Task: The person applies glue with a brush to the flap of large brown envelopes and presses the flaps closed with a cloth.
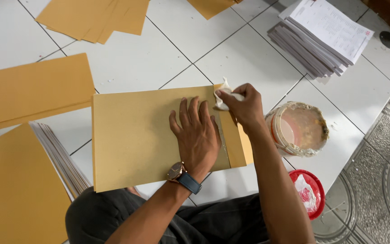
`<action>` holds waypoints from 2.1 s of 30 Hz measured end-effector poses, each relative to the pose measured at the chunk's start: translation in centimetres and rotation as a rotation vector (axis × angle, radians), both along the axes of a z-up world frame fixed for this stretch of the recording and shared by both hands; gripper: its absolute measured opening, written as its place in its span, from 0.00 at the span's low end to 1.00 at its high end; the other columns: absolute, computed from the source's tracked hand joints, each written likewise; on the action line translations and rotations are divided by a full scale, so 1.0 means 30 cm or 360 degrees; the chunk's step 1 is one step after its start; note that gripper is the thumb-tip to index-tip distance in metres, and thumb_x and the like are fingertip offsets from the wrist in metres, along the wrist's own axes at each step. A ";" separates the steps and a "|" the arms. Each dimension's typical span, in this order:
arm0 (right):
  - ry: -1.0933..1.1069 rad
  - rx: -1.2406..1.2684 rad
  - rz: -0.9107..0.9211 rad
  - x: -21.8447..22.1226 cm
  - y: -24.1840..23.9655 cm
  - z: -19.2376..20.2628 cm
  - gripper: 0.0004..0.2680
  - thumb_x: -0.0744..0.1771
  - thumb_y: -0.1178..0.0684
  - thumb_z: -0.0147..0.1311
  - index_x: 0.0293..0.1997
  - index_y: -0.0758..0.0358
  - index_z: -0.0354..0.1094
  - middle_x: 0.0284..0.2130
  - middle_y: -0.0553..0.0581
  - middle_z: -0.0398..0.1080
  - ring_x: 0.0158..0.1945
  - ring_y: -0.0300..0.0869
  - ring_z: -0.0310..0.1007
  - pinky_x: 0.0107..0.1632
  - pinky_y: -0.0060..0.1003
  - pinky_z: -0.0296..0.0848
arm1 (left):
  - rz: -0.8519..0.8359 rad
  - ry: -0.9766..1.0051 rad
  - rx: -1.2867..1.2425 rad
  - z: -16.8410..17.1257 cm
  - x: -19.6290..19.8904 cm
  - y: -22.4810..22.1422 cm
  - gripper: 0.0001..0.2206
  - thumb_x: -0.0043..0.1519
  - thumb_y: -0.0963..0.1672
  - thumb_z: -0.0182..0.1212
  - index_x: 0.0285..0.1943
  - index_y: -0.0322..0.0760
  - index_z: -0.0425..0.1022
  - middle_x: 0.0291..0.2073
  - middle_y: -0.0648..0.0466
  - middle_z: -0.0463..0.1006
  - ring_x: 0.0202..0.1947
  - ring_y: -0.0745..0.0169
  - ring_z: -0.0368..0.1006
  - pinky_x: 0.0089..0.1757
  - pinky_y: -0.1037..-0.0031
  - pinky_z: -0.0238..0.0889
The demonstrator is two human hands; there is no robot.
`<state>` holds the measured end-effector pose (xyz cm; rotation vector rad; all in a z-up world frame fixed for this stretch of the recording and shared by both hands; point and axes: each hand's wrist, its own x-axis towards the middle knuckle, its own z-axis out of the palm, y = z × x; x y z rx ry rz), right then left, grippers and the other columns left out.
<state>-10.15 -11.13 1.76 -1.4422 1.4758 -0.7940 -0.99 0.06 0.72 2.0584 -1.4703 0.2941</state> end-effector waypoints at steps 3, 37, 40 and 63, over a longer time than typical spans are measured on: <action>0.0045 -0.0032 0.0005 0.024 -0.056 -0.032 0.21 0.60 0.40 0.75 0.41 0.65 0.65 0.27 0.56 0.65 0.24 0.43 0.71 0.19 0.35 0.66 | 0.0000 0.0037 0.0020 0.004 0.000 0.000 0.14 0.67 0.44 0.52 0.61 0.37 0.67 0.60 0.46 0.65 0.69 0.42 0.57 0.63 0.45 0.41; 0.0028 0.0078 0.0211 -0.023 -0.036 0.001 0.32 0.62 0.38 0.72 0.66 0.65 0.57 0.36 0.63 0.68 0.13 0.45 0.66 0.12 0.36 0.58 | -0.0009 0.0244 0.0077 0.032 0.007 0.015 0.27 0.57 0.35 0.58 0.68 0.34 0.57 0.61 0.44 0.62 0.69 0.45 0.56 0.64 0.52 0.42; 0.0006 0.0084 0.0171 0.039 -0.072 0.043 0.32 0.62 0.39 0.72 0.66 0.65 0.56 0.33 0.61 0.65 0.14 0.43 0.66 0.10 0.34 0.56 | -0.0034 0.0292 0.0066 0.041 0.009 0.015 0.26 0.58 0.34 0.56 0.67 0.34 0.57 0.60 0.43 0.62 0.68 0.45 0.56 0.63 0.51 0.43; 0.0459 -0.0919 -0.0458 -0.302 0.263 -0.024 0.08 0.66 0.60 0.58 0.45 0.51 0.81 0.42 0.56 0.75 0.51 0.48 0.75 0.56 0.43 0.71 | -0.0007 0.0185 -0.0050 0.001 0.009 0.014 0.28 0.54 0.34 0.56 0.66 0.33 0.57 0.58 0.43 0.62 0.66 0.45 0.58 0.61 0.50 0.45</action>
